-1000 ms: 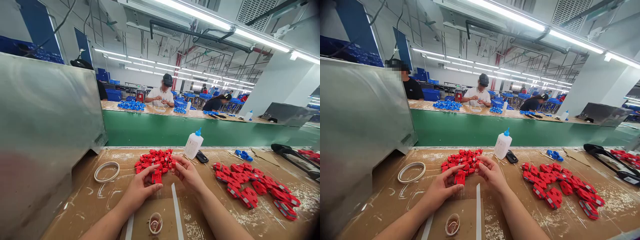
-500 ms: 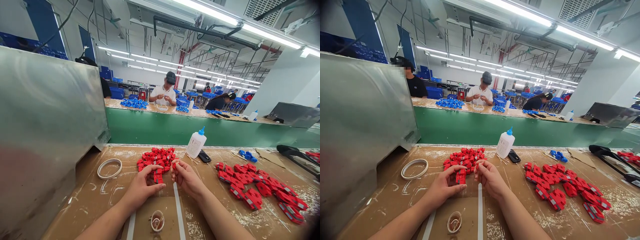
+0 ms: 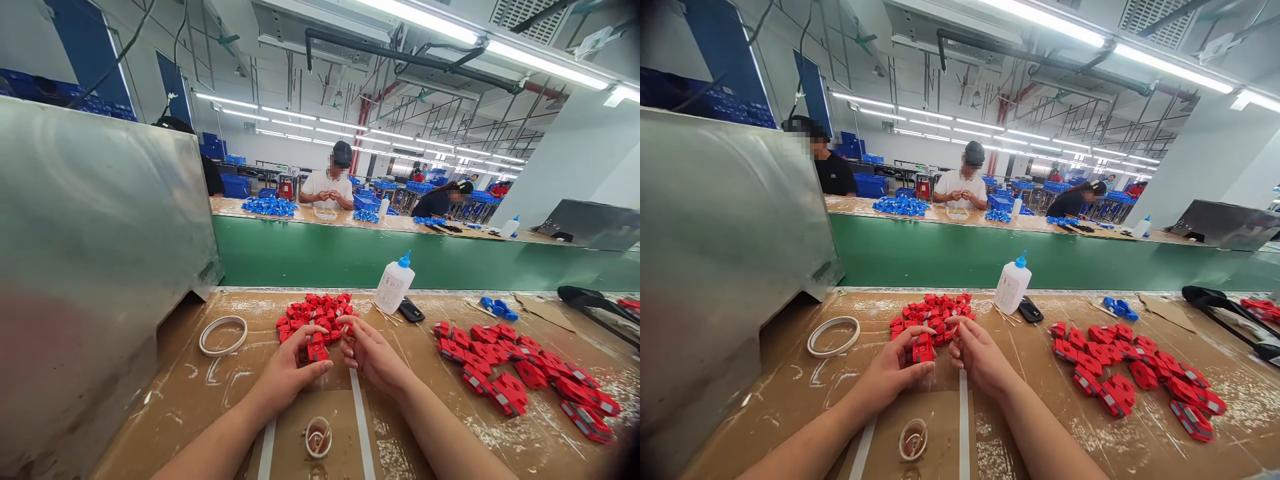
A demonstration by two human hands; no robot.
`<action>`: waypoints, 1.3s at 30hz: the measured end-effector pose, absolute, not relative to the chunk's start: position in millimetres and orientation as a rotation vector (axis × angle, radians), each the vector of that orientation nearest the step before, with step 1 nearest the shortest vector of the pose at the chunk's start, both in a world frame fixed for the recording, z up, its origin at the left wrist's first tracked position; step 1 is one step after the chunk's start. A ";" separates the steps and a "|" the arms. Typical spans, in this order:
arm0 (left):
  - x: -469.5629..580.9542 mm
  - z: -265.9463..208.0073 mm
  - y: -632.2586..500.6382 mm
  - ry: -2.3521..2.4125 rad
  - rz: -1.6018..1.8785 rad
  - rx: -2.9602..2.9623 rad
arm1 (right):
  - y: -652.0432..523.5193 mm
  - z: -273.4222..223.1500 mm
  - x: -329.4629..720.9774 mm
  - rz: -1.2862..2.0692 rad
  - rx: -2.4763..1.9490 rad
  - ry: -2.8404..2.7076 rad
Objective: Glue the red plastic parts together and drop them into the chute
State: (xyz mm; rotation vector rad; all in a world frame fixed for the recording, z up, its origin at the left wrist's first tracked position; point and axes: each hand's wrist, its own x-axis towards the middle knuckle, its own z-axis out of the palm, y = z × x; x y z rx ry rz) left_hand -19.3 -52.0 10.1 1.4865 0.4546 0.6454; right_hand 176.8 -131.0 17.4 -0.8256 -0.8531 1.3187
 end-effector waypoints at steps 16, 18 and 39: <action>-18.8 13.5 -57.7 0.505 0.566 1.715 | -138.0 24.3 163.5 0.634 -1.248 -1.529; -18.1 12.5 -57.0 0.500 0.566 1.687 | -137.6 22.9 164.0 0.663 -1.252 -1.534; -17.3 12.1 -53.4 0.378 0.627 1.362 | -137.0 14.2 158.9 0.867 -1.151 -1.266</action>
